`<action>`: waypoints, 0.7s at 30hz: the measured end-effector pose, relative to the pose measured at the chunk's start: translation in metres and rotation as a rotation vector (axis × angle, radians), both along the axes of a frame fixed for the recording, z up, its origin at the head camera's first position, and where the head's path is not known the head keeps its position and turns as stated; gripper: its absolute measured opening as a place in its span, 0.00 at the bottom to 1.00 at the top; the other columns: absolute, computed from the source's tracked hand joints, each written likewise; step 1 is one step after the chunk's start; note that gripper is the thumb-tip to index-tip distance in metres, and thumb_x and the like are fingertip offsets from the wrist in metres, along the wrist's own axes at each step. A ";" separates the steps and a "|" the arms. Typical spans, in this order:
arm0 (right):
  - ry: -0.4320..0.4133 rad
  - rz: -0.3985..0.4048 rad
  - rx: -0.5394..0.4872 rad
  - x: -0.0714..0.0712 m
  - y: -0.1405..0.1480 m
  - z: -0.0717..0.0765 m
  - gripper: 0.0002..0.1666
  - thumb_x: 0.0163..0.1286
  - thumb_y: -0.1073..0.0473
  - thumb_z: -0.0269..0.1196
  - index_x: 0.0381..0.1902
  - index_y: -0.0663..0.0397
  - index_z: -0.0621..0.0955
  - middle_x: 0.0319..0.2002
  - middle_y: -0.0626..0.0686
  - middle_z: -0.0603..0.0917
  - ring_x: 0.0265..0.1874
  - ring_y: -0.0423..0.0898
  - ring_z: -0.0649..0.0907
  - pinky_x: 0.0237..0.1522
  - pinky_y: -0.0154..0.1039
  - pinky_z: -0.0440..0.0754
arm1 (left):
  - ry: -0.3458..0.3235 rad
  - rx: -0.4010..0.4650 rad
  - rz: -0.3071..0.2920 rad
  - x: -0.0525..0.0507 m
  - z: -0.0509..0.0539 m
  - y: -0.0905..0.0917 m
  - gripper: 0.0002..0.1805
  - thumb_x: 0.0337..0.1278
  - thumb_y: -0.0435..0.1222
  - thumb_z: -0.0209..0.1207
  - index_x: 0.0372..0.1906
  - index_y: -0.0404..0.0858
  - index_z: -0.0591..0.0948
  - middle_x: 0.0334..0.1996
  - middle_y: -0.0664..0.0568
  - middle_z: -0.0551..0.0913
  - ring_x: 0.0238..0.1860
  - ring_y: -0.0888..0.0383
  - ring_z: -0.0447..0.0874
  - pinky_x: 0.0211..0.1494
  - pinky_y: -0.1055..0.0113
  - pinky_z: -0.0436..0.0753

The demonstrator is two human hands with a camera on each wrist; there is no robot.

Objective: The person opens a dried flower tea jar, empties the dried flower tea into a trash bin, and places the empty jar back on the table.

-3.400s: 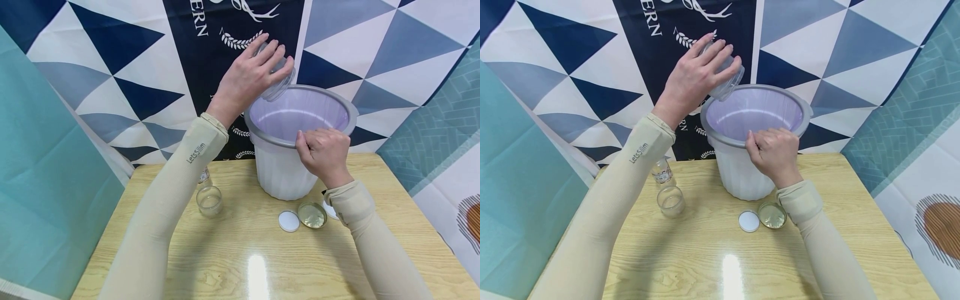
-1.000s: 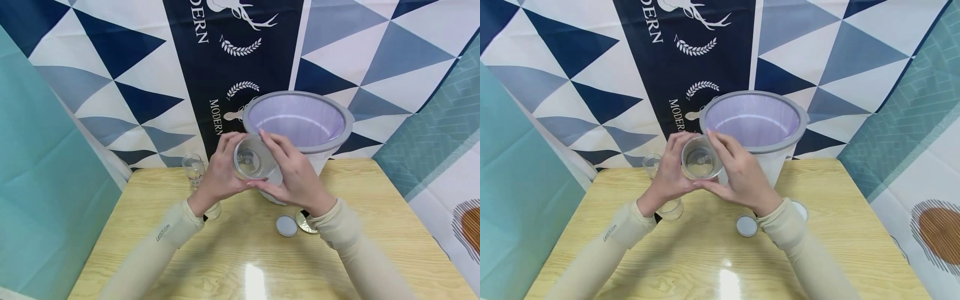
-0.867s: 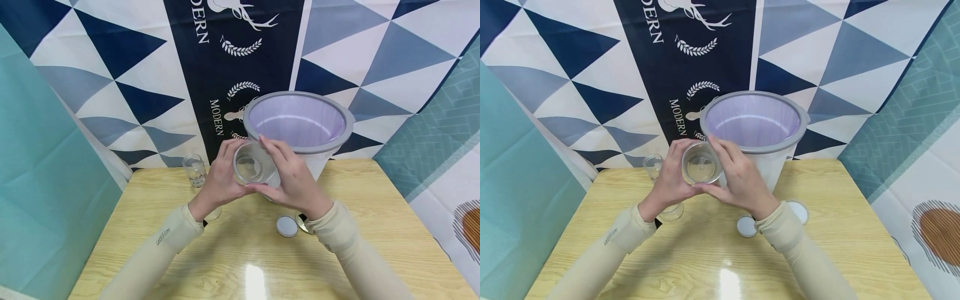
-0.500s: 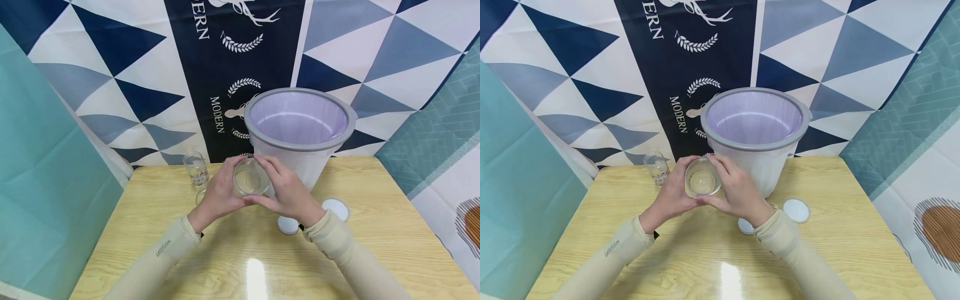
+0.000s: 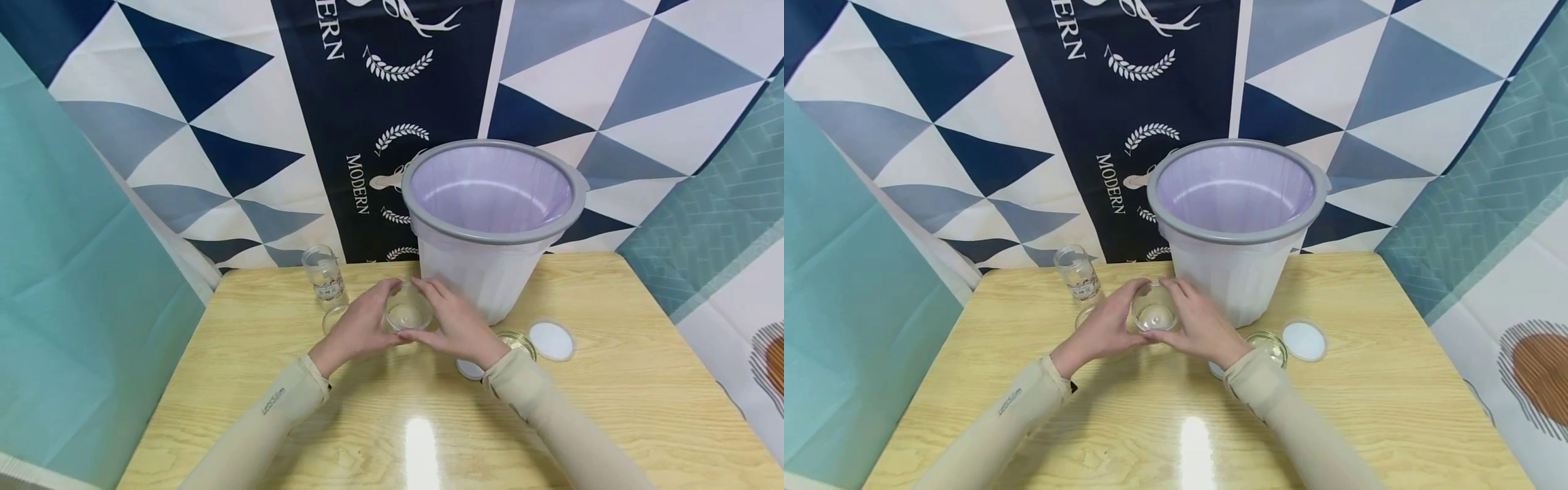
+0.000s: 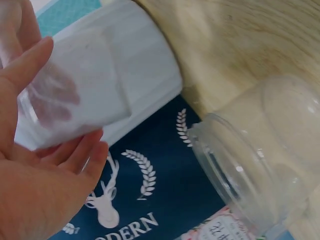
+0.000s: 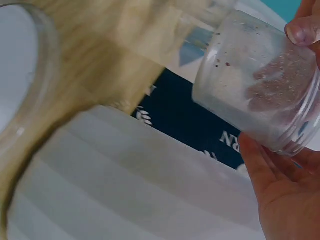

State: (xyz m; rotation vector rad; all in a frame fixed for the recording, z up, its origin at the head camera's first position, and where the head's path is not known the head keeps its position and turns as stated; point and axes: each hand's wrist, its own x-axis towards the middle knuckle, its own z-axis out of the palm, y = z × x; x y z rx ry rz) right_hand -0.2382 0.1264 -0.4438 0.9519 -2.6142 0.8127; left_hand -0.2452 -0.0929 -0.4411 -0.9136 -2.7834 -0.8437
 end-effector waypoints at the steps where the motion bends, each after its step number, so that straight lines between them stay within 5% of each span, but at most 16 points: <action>1: -0.027 -0.007 0.009 -0.001 0.000 -0.003 0.58 0.59 0.36 0.75 0.76 0.61 0.66 0.67 0.62 0.76 0.60 0.58 0.82 0.62 0.54 0.82 | -0.026 -0.017 0.002 -0.002 -0.001 0.000 0.55 0.43 0.47 0.81 0.74 0.32 0.65 0.69 0.41 0.76 0.70 0.44 0.76 0.75 0.50 0.73; 6: -0.123 -0.027 0.048 -0.007 -0.002 -0.018 0.59 0.59 0.38 0.75 0.77 0.62 0.64 0.69 0.65 0.74 0.62 0.61 0.80 0.64 0.58 0.80 | -0.105 -0.118 0.017 -0.007 -0.007 0.002 0.54 0.43 0.48 0.81 0.74 0.34 0.67 0.69 0.42 0.78 0.68 0.43 0.78 0.73 0.47 0.74; 21: -0.159 -0.048 0.144 -0.018 -0.008 -0.037 0.59 0.59 0.41 0.76 0.77 0.65 0.63 0.72 0.68 0.70 0.71 0.66 0.72 0.71 0.61 0.72 | 0.004 -0.441 0.067 -0.013 -0.019 0.011 0.52 0.49 0.58 0.75 0.73 0.33 0.70 0.68 0.42 0.79 0.71 0.45 0.74 0.82 0.51 0.58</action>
